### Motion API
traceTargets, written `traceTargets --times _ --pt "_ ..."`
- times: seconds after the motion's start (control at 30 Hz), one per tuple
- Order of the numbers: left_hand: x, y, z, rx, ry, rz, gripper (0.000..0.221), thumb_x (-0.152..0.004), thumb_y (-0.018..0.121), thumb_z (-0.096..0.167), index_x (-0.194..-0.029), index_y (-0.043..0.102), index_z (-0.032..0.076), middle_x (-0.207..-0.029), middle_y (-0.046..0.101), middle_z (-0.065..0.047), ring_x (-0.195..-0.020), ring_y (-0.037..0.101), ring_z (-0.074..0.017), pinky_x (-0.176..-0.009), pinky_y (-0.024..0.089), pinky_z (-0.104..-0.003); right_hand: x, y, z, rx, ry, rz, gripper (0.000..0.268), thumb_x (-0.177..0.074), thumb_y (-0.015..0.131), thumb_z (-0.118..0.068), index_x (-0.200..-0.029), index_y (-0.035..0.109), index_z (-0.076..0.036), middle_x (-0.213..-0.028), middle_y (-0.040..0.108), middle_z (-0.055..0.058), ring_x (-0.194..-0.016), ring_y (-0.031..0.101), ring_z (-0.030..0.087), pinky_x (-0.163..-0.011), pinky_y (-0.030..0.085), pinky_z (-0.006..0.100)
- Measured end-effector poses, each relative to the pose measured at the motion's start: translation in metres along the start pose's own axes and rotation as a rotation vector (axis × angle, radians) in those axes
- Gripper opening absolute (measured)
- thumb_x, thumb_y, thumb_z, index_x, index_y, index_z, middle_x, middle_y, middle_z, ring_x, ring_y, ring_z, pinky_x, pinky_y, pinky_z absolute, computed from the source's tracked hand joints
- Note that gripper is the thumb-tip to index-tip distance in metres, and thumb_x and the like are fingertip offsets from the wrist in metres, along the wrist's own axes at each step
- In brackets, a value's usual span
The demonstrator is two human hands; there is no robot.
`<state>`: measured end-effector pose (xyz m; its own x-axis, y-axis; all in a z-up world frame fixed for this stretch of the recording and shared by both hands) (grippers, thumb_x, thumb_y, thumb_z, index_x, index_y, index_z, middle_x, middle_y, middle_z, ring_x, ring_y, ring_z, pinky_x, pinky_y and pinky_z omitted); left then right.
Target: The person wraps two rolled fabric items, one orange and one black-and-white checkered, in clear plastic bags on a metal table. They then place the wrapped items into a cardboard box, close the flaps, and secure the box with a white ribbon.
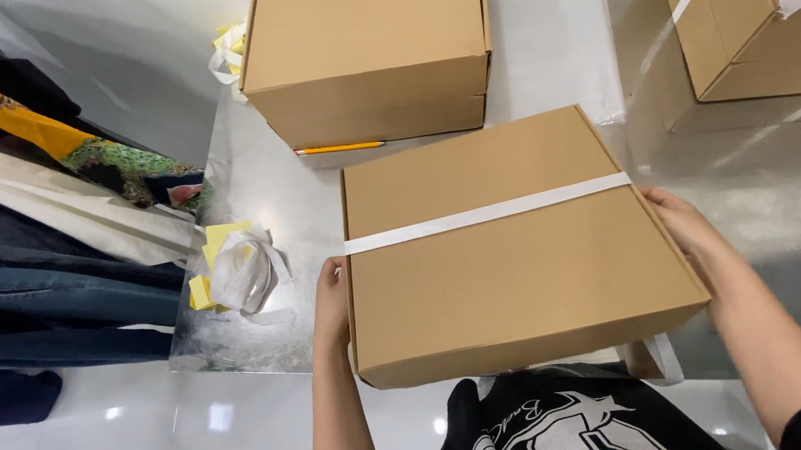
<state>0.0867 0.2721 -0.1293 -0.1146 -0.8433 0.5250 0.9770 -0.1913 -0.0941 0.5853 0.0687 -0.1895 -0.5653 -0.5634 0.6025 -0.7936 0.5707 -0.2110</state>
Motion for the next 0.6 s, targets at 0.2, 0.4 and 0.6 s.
traceTargets --times 0.2,0.4,0.6 --pt "0.009 -0.013 0.013 -0.025 0.04 -0.215 0.02 -0.106 0.058 0.025 -0.09 0.056 0.014 -0.071 0.053 0.002 -0.06 0.045 -0.0083 -0.056 0.035 -0.027 -0.06 -0.046 0.066 -0.27 -0.153 -0.347 0.04 -0.1 0.065 -0.029 -0.137 0.065 -0.016 -0.114 0.073 0.007 -0.085 0.068 0.022 -0.067 0.053 0.038" --pt "0.012 -0.016 0.024 0.115 0.263 -0.412 0.02 -0.101 0.056 0.021 -0.115 0.066 0.011 -0.094 0.056 0.003 -0.084 0.05 -0.008 -0.083 0.049 -0.032 -0.068 -0.075 0.084 -0.456 -0.115 -0.359 0.028 -0.095 0.066 -0.023 -0.123 0.064 -0.024 -0.103 0.068 -0.005 -0.078 0.059 0.01 -0.059 0.047 0.026" --pt "-0.018 -0.009 0.015 0.409 0.068 -0.299 0.03 -0.1 0.05 0.009 -0.124 0.067 0.017 -0.065 0.031 0.008 -0.057 0.022 -0.0034 -0.088 0.06 -0.043 -0.03 -0.062 0.037 -0.637 -0.086 -0.367 0.024 -0.091 0.068 -0.017 -0.109 0.062 -0.033 -0.092 0.062 -0.018 -0.071 0.051 -0.002 -0.052 0.041 0.014"
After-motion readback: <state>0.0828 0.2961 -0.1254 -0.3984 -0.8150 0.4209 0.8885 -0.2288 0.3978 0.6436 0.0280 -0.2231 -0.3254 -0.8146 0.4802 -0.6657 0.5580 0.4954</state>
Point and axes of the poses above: each hand's wrist, its own x-axis away from the middle knuckle, its own y-axis out of the palm, z = x × y, the point moved 8 cm from there along -x, towards the middle knuckle
